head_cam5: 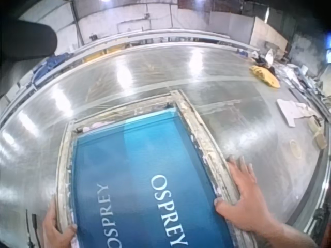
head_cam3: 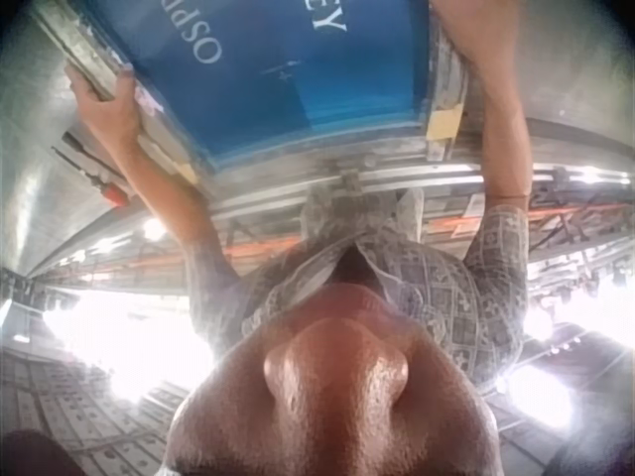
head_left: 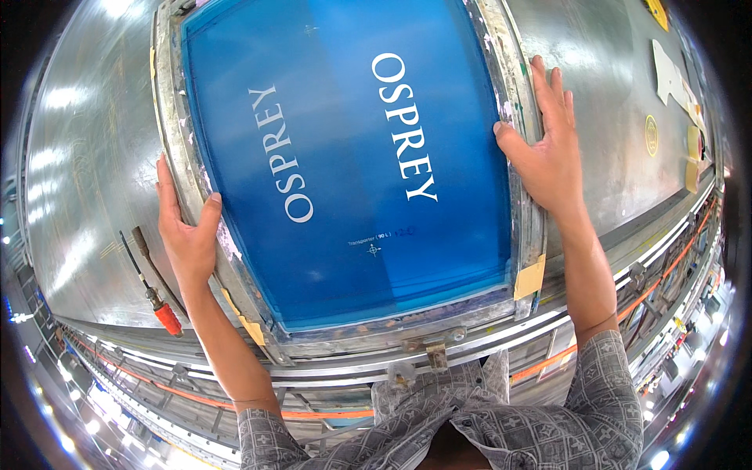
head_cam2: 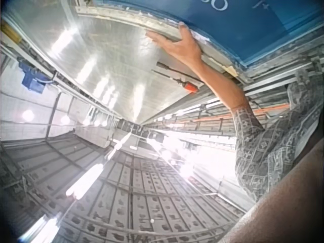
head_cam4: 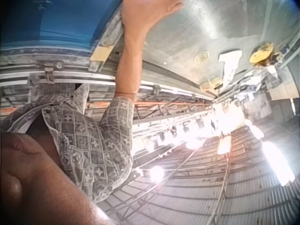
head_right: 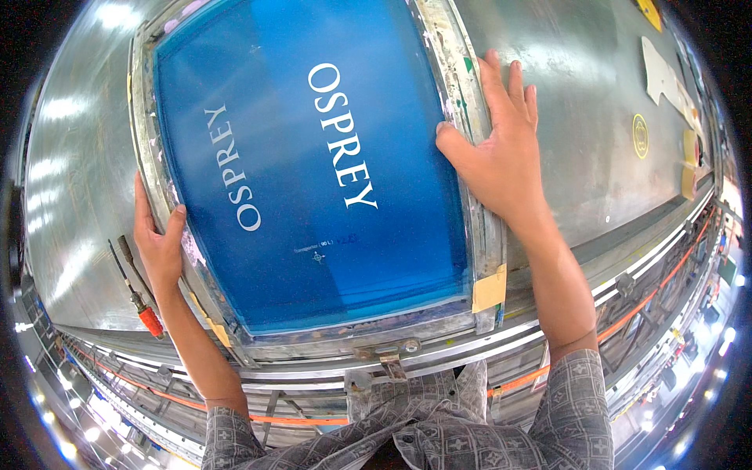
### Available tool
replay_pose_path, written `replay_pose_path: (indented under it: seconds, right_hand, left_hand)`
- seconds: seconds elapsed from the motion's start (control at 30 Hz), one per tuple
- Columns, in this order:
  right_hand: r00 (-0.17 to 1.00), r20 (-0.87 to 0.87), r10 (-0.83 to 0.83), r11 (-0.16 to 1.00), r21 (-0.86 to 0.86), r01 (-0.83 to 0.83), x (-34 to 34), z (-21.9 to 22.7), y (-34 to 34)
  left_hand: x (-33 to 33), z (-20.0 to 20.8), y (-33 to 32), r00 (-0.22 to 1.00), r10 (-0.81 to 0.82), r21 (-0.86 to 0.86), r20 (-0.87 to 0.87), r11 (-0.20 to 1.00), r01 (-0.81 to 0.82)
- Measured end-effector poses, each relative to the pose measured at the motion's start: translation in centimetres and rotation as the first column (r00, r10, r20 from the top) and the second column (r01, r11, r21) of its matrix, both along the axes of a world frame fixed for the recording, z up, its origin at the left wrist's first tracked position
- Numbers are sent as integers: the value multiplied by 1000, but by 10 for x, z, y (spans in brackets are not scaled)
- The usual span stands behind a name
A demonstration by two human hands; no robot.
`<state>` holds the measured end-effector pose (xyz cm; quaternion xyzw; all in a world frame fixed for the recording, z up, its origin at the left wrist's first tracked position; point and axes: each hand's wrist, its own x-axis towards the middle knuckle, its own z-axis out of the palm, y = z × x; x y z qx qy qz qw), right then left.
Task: The person aligns a blue Osprey silkscreen frame on a metal table, repeatedly checking its position against a white paper template. They use a red-handled tool to adjust the frame's clamps and ensure it is properly secured.
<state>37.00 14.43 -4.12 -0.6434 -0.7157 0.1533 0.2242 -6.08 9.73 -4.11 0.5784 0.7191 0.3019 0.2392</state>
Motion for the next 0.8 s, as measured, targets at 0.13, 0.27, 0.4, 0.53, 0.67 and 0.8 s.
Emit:
replay_pose_path:
  seconds: [0.13, 0.27, 0.4, 0.53, 0.67, 0.8]
  right_hand:
    - [1000, 22, 2, 1000, 26, -3, 1, 1, 0]
    - [998, 63, -4, 999, 38, 2, 3, 3, -4]
    - [998, 69, 8, 999, 38, -11, 4, 0, -9]
    - [997, 72, 2, 999, 42, -5, 2, 6, -9]
    - [997, 71, 3, 999, 36, -6, 0, 4, -11]
    - [998, 64, 6, 999, 38, -8, 3, 0, -11]
  left_hand:
    - [14, 12, -2, 995, -5, 156, -95, 988, 20]
    - [66, 48, -21, 767, -39, 126, -640, 980, 155]
    - [164, 79, -51, 714, -617, -259, -332, 787, 560]
    - [180, 56, -60, 704, -621, -287, -345, 784, 551]
    - [174, 43, -65, 662, -656, -331, -363, 755, 566]
    - [173, 40, -60, 649, -667, -339, -365, 745, 575]
